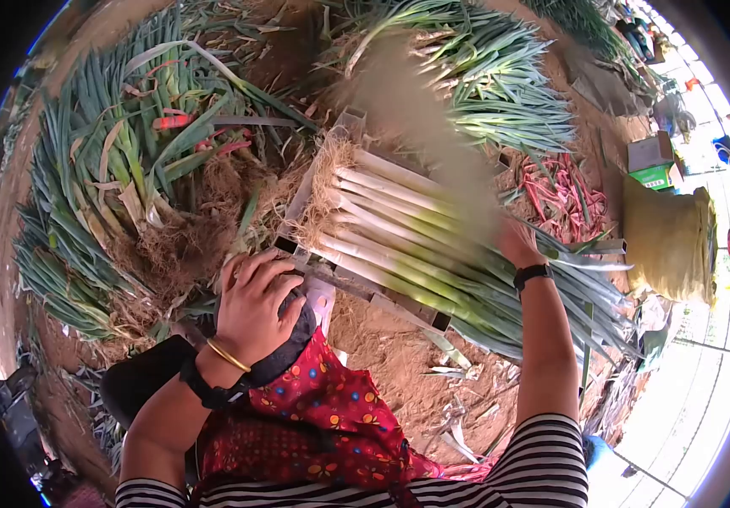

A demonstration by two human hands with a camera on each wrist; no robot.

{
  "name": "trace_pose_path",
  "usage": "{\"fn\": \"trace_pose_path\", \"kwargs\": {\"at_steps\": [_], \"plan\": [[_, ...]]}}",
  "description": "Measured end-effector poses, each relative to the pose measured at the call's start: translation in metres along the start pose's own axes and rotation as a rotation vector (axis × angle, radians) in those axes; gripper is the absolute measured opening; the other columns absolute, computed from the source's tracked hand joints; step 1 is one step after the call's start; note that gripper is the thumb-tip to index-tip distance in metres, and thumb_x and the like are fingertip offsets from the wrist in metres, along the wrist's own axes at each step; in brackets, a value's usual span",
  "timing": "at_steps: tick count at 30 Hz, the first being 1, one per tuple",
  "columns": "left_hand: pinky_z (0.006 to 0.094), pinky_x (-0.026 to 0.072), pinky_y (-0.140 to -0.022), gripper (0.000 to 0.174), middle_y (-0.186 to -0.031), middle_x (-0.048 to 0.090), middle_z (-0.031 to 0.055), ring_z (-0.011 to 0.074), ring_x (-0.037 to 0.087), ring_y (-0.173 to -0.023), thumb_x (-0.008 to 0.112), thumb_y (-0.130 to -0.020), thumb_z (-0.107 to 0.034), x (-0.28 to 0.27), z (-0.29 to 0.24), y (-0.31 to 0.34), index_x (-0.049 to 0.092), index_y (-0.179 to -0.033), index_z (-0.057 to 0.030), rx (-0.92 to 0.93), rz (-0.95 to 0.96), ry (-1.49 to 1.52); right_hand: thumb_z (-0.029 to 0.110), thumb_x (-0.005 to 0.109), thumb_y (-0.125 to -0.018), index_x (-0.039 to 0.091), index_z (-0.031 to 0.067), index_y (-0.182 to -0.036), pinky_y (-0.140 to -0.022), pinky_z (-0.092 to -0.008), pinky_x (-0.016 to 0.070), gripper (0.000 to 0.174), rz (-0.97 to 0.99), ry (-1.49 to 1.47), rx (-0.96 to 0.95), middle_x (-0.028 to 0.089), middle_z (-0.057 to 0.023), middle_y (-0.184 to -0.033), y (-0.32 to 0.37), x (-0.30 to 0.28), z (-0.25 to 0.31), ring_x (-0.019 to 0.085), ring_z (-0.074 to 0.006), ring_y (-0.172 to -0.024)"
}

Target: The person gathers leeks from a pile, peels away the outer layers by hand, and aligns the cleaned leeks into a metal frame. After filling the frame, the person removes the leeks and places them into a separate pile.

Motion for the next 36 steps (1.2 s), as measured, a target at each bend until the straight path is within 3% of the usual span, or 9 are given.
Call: {"fn": "trace_pose_path", "kwargs": {"at_steps": [6,11,19,23,27,29,31,33,36], "plan": [[0.0451,0.0295,-0.098,0.023,-0.105,0.053,0.0006,0.0210,0.043,-0.113,0.064,-0.072,-0.023,0.005,0.003,0.000,0.059,-0.092,-0.0134,-0.017,0.004,0.010,0.031,0.052,-0.088,0.058,0.0240,-0.116,-0.083,-0.0426,0.0426,0.030,-0.143,0.051,0.038,0.056,-0.0093,-0.100,-0.008,0.039,0.001,0.052,-0.0305,-0.098],[0.0444,0.0288,-0.099,0.025,-0.108,0.052,0.0020,0.0211,0.042,-0.115,0.060,-0.074,-0.027,0.009,0.006,0.005,0.060,-0.094,-0.0130,-0.045,0.044,-0.017,0.037,0.046,-0.089,0.056,0.0262,-0.120,-0.087,-0.0428,0.0404,0.034,-0.058,0.092,0.066,0.057,-0.0084,-0.112,-0.004,0.033,0.033,0.052,-0.0318,-0.101],[0.0459,0.0298,-0.097,0.021,-0.104,0.056,0.0032,0.0231,0.046,-0.111,0.065,-0.071,-0.021,-0.012,0.044,0.027,0.061,-0.090,-0.0125,-0.128,-0.218,0.272,0.019,0.053,-0.087,0.056,0.0055,-0.114,-0.093,-0.0404,0.0384,0.030,-0.243,0.113,-0.085,0.053,-0.0143,-0.115,-0.002,-0.027,0.074,0.049,-0.0301,-0.108],[0.0406,0.0370,-0.092,0.020,-0.097,0.060,0.0077,0.0239,0.052,-0.105,0.068,-0.070,-0.022,-0.064,0.158,0.075,0.063,-0.088,-0.0137,-0.577,-0.321,0.219,0.015,0.044,-0.093,0.056,-0.0003,-0.113,-0.090,-0.0381,0.0417,0.027,-0.365,-0.220,-0.071,0.057,-0.0170,-0.110,0.025,-0.120,0.125,0.053,-0.0305,-0.101],[0.0293,0.0476,-0.081,0.031,-0.105,0.062,0.0071,0.0222,0.058,-0.098,0.069,-0.073,-0.017,-0.054,0.316,0.198,0.064,-0.102,-0.0110,-1.241,-0.556,0.865,0.018,0.039,-0.096,0.055,-0.0054,-0.110,-0.080,-0.0340,0.0479,0.032,-0.603,-0.494,-0.215,0.062,-0.0157,-0.100,0.082,-0.176,0.180,0.061,-0.0236,-0.087],[0.0308,0.0460,-0.087,0.032,-0.110,0.061,0.0056,0.0204,0.057,-0.101,0.066,-0.077,-0.012,-0.052,0.408,0.245,0.061,-0.109,-0.0102,-1.001,-0.500,0.625,0.016,0.043,-0.093,0.055,-0.0046,-0.111,-0.090,-0.0348,0.0435,0.030,-0.538,-0.383,-0.177,0.060,-0.0162,-0.111,0.107,-0.187,0.219,0.057,-0.0272,-0.102],[0.0335,0.0463,-0.087,0.028,-0.111,0.061,0.0050,0.0200,0.056,-0.101,0.061,-0.082,-0.012,-0.109,0.401,0.301,0.061,-0.110,-0.0109,-1.360,-0.760,1.180,0.017,0.042,-0.093,0.058,-0.0038,-0.109,-0.083,-0.0364,0.0456,0.031,-0.557,-0.147,-0.264,0.062,-0.0177,-0.102,0.127,-0.191,0.246,0.061,-0.0285,-0.092],[0.0353,0.0460,-0.084,0.025,-0.112,0.060,0.0033,0.0209,0.055,-0.103,0.059,-0.084,-0.017,-0.138,0.436,0.369,0.061,-0.109,-0.0115,-1.349,-0.982,1.199,0.016,0.043,-0.092,0.059,-0.0027,-0.109,-0.077,-0.0375,0.0462,0.030,-0.489,-0.123,-0.270,0.064,-0.0172,-0.092,0.134,-0.184,0.265,0.061,-0.0291,-0.082],[0.0319,0.0485,-0.073,0.026,-0.099,0.066,0.0058,0.0229,0.061,-0.092,0.058,-0.080,-0.025,-0.117,0.472,0.485,0.066,-0.098,-0.0081,-1.608,-0.798,0.747,0.010,0.043,-0.088,0.060,-0.0015,-0.106,-0.069,-0.0364,0.0478,0.027,-0.364,-0.098,-0.393,0.063,-0.0150,-0.079,0.133,-0.168,0.316,0.061,-0.0261,-0.071]]}}
Point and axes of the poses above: each hand's wrist, its own y-axis away from the middle knuckle, its own x-axis out of the palm, z = x × y, the point moved 10 cm from there along -y, towards the middle knuckle
